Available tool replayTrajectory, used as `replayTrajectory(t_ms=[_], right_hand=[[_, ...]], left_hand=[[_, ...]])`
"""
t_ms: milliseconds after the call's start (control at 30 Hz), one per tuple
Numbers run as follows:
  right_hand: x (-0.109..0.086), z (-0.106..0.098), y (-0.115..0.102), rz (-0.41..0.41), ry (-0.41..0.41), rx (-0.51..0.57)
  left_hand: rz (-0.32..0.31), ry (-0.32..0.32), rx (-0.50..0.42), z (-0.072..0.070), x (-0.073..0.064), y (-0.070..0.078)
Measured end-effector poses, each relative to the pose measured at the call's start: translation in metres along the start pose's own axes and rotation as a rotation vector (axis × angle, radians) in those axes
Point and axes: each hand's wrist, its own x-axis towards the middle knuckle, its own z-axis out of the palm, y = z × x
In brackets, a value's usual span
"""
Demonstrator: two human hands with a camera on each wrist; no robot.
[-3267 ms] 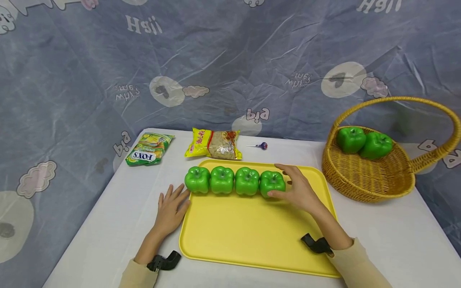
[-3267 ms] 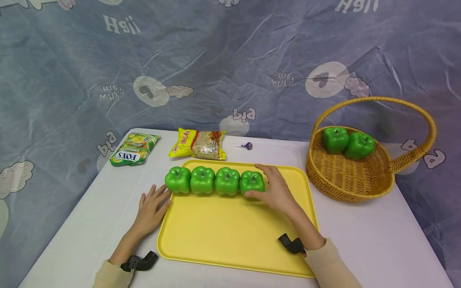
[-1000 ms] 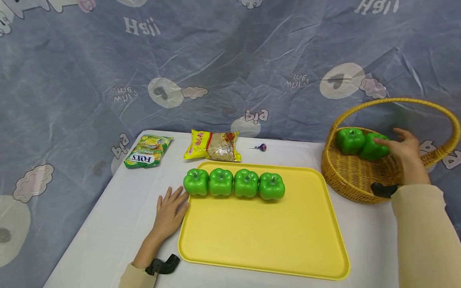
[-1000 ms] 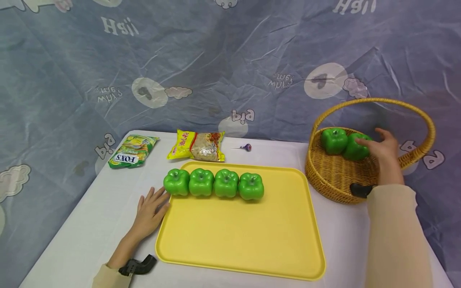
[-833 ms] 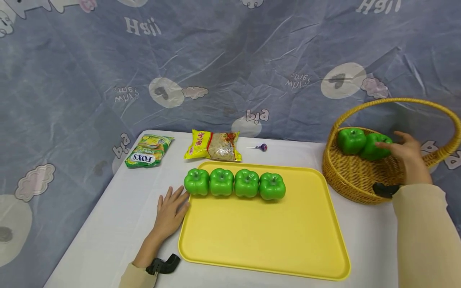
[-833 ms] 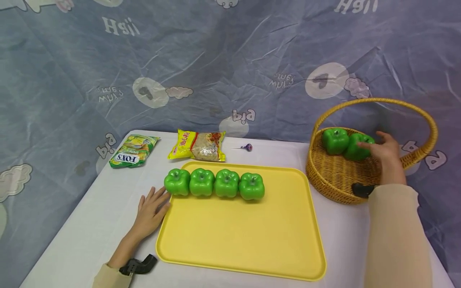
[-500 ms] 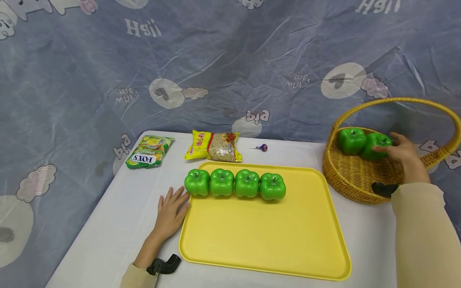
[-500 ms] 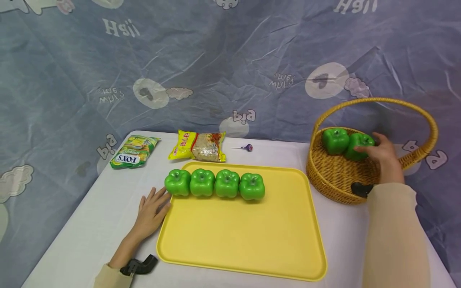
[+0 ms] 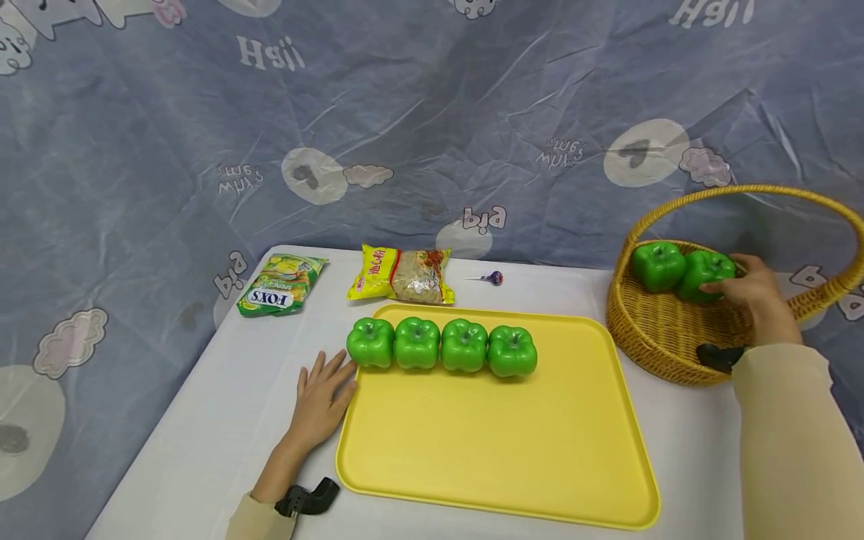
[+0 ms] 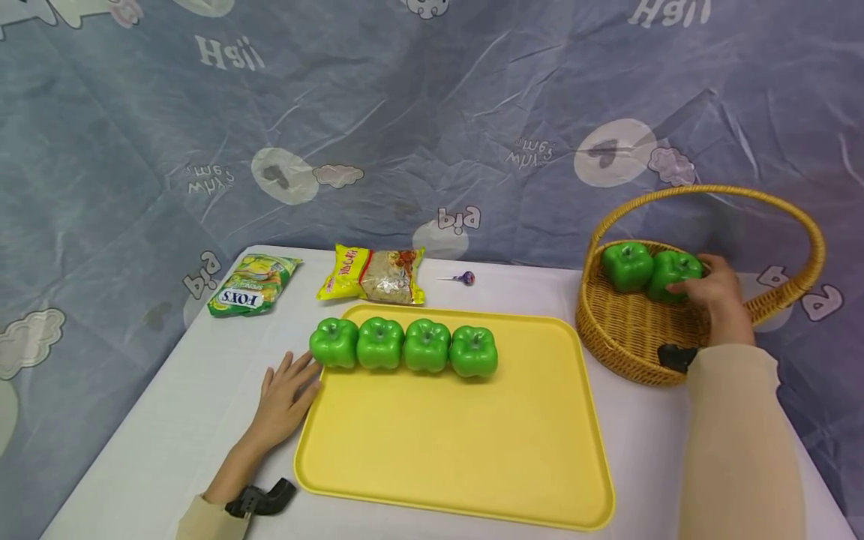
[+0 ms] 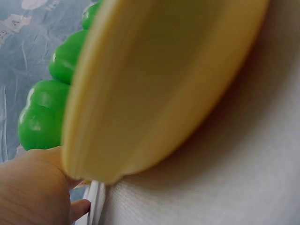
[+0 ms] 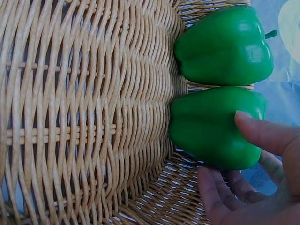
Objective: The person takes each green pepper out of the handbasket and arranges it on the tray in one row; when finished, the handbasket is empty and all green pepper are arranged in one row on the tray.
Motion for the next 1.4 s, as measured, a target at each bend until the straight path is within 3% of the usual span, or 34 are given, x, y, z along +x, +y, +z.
replayTrajectory(t_ms=[533,967,1400], right_hand=[[-0.008,-0.002,-0.004,0.079,0.066,-0.010],[-0.018,-0.007,-0.006,0.072,0.060,-0.017],[-0.035,-0.019,-0.021,0.061,0.174,-0.079]], left_hand=[[-0.017,-0.011,0.004,0.000,0.000,0.002],[-0.010,-0.009,0.002,-0.001,0.000,0.001],[-0.008,-0.009,0.005,0.000,0.000,0.001]])
